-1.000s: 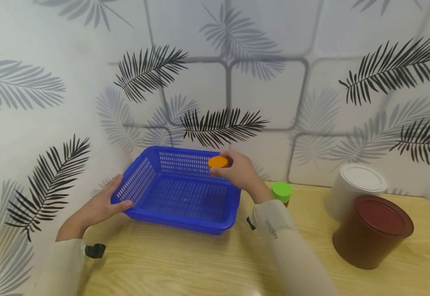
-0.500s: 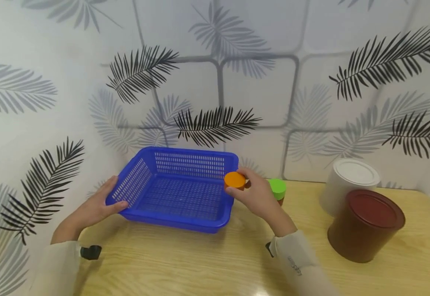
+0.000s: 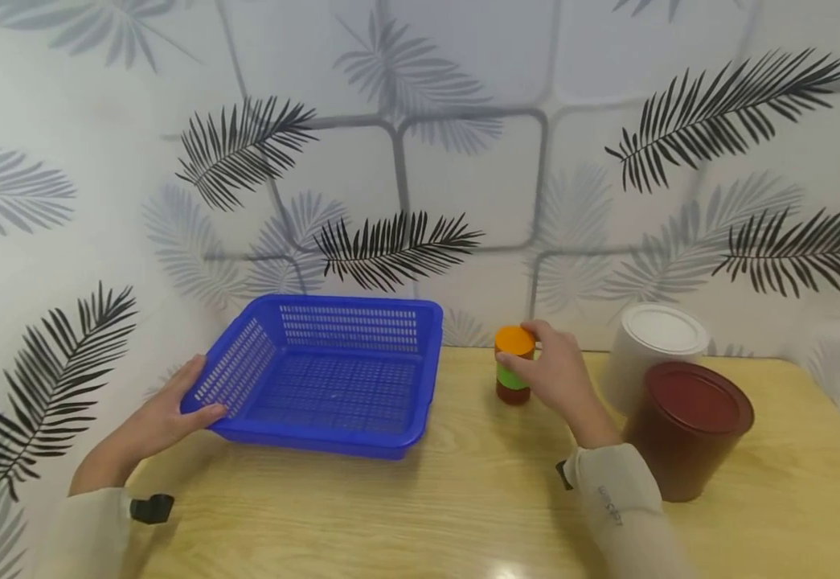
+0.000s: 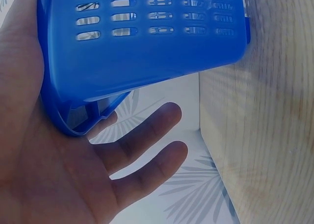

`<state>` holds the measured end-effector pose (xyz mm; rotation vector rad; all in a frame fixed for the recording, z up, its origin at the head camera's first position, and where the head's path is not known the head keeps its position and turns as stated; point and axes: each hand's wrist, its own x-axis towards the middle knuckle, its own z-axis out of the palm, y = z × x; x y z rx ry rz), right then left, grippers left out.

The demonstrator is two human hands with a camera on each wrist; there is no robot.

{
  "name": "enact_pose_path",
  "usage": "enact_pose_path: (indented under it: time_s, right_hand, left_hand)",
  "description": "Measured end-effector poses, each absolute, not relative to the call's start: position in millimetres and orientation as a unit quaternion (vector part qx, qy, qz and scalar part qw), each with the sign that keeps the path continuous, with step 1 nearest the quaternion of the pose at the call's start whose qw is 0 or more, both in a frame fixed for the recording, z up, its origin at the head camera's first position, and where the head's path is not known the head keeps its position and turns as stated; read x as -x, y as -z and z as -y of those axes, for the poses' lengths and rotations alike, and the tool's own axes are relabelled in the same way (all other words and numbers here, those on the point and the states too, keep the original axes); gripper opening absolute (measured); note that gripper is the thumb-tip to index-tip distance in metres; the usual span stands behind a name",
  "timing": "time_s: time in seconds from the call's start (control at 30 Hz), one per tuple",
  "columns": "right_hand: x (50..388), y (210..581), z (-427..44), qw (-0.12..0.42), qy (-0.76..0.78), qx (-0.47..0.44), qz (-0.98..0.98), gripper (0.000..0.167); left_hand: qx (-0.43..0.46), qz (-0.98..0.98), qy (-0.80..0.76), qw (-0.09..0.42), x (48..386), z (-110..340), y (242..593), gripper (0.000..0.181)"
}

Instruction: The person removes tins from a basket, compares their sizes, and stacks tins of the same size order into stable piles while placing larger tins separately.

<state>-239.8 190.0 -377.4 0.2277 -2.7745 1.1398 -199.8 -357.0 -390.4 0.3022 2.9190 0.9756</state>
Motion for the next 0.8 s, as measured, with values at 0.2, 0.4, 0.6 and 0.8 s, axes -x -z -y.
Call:
enact_pose_path:
  time_s: [0.2,0.4,0.6,0.8]
  right_hand:
    - [250.2,388.9,-199.9,0.052,-0.403,-0.073,0.911,0.076]
    - [253.7,395.7,-199.6,0.047,-0.414,-0.055,0.907,0.081]
    - [254.1,400.4,-198.8,0.050,-0.411,-0.052,0.909,0.083]
    - [252.6,403.5,-199.7,0.051,-0.412,-0.054,0.908,0.085]
  left_hand:
    - [-0.097,-0.943,-0.318,0.025,198.9,360.2,389.1,0.106]
    - [-0.102,-0.941,-0.323,0.023,198.7,358.8,386.5,0.107]
    - [-0.099,-0.942,-0.320,0.025,198.3,359.1,388.7,0.107]
    - [-0.099,-0.943,-0.317,0.026,199.1,357.0,390.5,0.106]
